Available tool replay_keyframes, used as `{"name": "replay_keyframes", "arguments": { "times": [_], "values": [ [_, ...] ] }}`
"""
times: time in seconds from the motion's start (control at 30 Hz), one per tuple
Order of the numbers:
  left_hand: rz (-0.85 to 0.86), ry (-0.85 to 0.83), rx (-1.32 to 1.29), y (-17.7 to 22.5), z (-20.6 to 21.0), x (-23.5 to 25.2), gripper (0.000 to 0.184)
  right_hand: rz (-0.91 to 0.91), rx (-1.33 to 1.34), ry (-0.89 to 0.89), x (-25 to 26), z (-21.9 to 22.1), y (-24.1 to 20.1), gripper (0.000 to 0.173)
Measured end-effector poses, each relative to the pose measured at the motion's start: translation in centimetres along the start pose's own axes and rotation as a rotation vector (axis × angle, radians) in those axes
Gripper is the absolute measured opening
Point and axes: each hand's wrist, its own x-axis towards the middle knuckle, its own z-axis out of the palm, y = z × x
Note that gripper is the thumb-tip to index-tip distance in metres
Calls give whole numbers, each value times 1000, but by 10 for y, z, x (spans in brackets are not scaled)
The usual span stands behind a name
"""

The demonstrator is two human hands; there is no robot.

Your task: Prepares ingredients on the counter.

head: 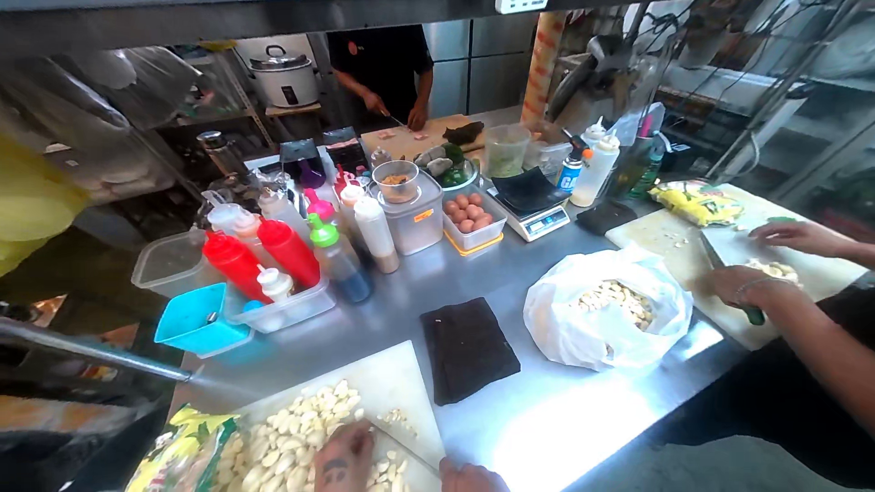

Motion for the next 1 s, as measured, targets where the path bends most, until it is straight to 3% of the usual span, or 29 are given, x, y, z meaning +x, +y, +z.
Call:
{"name": "replay_keyframes", "arguments": {
  "times": [0.1,0.27,0.43,0.53,0.77,1.0],
  "values": [
    [-60,-197,29,2,-10,-7,26,-17,16,-16,3,-10,6,38],
    [74,-54,88,0,-21,18,29,-3,16,-11,-4,-12,16,40],
    [68,-212,287,-3,-26,33,30,-49,-37,-20,-13,-14,18,38],
    [9,-296,259,-1,-28,24,27,-49,-66,-26,-18,-21,27,36],
    [44,-119,55,-8,-11,12,24,-26,-84,-24,-18,-35,20,36],
    [23,-98,77,-6,-4,6,25,33,-74,-28,-3,-12,3,39]
  ]
}}
